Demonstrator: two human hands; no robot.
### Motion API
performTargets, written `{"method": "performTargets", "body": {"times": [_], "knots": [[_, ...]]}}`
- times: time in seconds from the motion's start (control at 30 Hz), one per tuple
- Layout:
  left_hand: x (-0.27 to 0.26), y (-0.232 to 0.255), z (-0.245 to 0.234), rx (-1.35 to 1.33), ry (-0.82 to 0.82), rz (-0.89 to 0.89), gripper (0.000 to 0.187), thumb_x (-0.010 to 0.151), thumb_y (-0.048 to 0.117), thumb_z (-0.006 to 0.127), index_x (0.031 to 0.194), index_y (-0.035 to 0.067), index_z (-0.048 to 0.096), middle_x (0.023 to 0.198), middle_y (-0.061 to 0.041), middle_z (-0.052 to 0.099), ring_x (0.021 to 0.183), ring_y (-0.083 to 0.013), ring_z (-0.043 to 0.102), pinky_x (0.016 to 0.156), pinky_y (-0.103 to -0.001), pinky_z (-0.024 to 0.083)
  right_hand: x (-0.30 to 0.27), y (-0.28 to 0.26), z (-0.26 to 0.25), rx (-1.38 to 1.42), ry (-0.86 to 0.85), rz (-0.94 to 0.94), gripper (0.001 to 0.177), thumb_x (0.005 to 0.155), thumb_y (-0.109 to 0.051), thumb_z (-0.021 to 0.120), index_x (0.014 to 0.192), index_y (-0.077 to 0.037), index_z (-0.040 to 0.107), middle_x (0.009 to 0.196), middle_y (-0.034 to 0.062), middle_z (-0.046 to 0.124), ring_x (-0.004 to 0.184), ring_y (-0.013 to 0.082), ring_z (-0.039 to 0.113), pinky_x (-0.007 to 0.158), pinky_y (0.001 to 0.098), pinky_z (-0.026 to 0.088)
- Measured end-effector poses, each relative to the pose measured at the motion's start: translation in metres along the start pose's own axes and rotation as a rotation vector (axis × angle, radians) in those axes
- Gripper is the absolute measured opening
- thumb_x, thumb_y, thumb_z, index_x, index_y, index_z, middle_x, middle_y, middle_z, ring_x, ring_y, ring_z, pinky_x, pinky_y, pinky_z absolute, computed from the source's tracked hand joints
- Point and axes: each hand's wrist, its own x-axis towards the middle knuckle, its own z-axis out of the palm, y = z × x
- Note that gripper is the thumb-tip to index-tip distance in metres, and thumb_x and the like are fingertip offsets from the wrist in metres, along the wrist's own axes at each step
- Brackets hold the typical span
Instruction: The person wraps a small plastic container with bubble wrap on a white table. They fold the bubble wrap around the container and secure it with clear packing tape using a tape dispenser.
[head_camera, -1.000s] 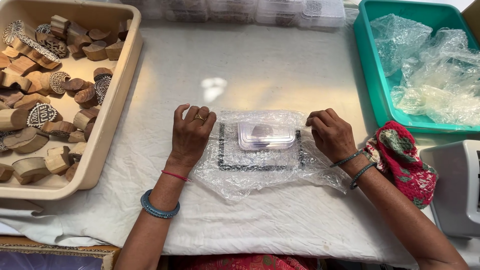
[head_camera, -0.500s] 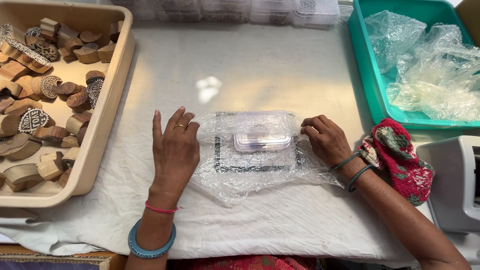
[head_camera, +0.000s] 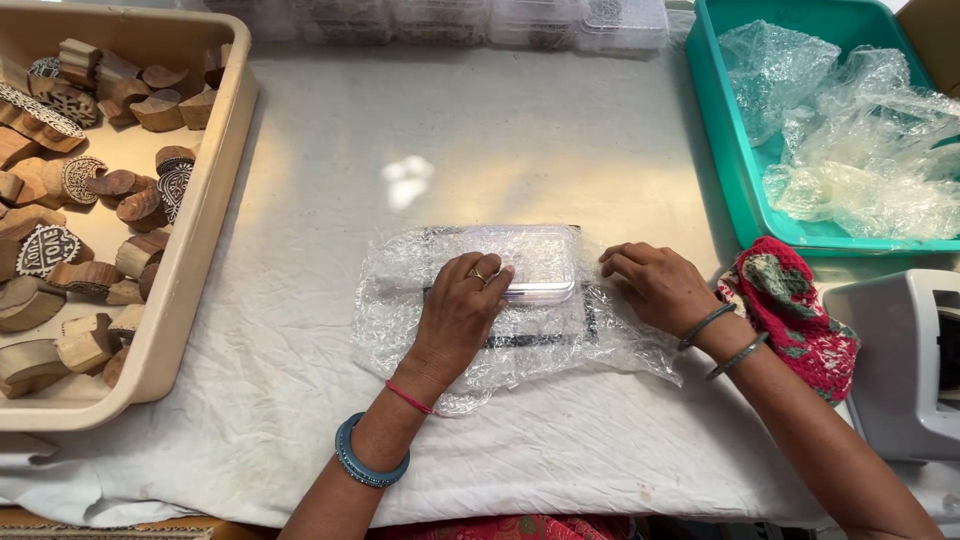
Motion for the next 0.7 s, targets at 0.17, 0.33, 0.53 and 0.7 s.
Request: {"method": "performTargets", "body": {"times": [0.17,0.33,0.53,0.7], "knots": [[0.002,-0.003,-0.002,-0.021,0.085,0.062,0.041,0.081,0.011,0.08,0.119,0.004,0.07,0.135,-0.007,0.063,0.134,-0.0264,0.055,0.115,-0.043,0.045,0.008,-0.04,-0.069,0.036,0.032,0.129,0.025,0.094,-0.029,0.071,0.111,-0.011,0.072,0.122,0.004,0.07,0.106,0.0256,0.069,0.093,0.0407,0.054],[0.002,-0.002,0.001,-0.033,0.088,0.079,0.035,0.084,0.011,0.076,0.118,0.003,0.07,0.134,-0.009,0.065,0.132,-0.0264,0.056,0.115,-0.046,0.044,0.057,-0.059,-0.035,0.173,0.344,-0.109,0.042,0.104,-0.026,0.06,0.142,-0.006,0.057,0.15,0.0116,0.056,0.144,0.0305,0.048,0.117,0.0456,0.042],[-0.001,-0.006,0.004,-0.05,0.137,0.055,0.029,0.088,0.01,0.075,0.116,0.004,0.071,0.129,-0.008,0.069,0.127,-0.0253,0.061,0.113,-0.044,0.048,0.077,-0.058,0.044,0.03,0.169,-0.018,0.07,0.104,-0.047,0.052,0.157,-0.004,0.037,0.16,0.0149,0.041,0.149,0.0311,0.037,0.115,0.0472,0.035],[0.001,-0.007,-0.004,-0.106,0.112,0.039,0.031,0.084,0.011,0.079,0.114,0.006,0.072,0.128,-0.006,0.07,0.124,-0.024,0.063,0.109,-0.041,0.051,0.061,-0.051,0.045,0.076,0.138,0.024,0.079,0.102,-0.057,0.05,0.159,-0.005,0.034,0.163,0.0203,0.033,0.149,0.0345,0.036,0.118,0.0463,0.033]]}}
